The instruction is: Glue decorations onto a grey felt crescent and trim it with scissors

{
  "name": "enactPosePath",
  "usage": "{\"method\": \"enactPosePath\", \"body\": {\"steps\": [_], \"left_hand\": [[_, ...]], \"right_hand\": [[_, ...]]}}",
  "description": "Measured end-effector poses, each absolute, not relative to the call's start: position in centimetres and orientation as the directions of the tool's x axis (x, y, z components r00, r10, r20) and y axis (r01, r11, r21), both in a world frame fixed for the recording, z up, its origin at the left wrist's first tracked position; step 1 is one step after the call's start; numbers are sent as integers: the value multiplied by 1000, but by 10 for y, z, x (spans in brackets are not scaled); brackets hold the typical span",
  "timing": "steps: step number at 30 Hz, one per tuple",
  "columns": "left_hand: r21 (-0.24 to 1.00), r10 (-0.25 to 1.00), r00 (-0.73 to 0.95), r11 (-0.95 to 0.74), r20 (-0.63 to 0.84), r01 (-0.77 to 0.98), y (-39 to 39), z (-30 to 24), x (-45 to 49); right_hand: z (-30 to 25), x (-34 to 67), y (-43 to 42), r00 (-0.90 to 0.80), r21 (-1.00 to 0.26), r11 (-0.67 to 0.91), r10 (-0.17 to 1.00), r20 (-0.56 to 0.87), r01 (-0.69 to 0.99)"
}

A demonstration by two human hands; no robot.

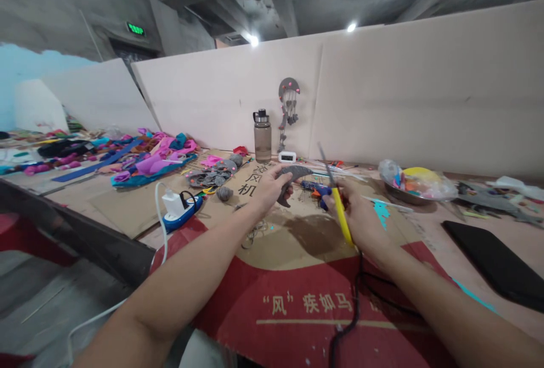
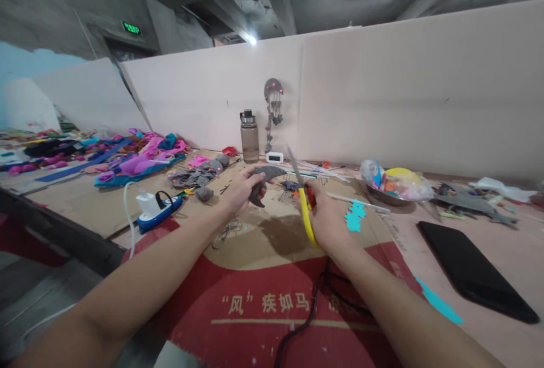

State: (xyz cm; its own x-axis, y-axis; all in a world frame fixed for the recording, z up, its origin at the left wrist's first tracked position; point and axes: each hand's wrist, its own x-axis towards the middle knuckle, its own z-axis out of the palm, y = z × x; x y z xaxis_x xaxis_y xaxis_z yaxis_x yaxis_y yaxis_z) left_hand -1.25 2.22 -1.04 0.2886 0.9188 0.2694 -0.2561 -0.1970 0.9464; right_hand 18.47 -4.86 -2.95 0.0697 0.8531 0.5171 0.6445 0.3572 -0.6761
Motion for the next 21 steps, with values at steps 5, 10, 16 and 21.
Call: {"method": "enactPosePath", "body": {"steps": [5, 10, 16, 21], "left_hand": [[833, 746, 434, -553, 505, -18, 9, -11, -10], [751, 616, 576, -660, 537, 7, -10, -12, -2], [891, 771, 487, -452, 410, -35, -6, -20, 7], [993, 837, 536, -118, 107, -14, 1, -17, 3]], "right_hand": [[-22, 165, -55, 221, -926, 372, 900, 377, 61], [-18, 163, -58, 217, -907, 418, 890, 400, -43], [-18, 171, -57, 206, -908, 418, 889, 410, 4], [-17, 171, -57, 151, -912, 407, 900, 410, 50]]}}
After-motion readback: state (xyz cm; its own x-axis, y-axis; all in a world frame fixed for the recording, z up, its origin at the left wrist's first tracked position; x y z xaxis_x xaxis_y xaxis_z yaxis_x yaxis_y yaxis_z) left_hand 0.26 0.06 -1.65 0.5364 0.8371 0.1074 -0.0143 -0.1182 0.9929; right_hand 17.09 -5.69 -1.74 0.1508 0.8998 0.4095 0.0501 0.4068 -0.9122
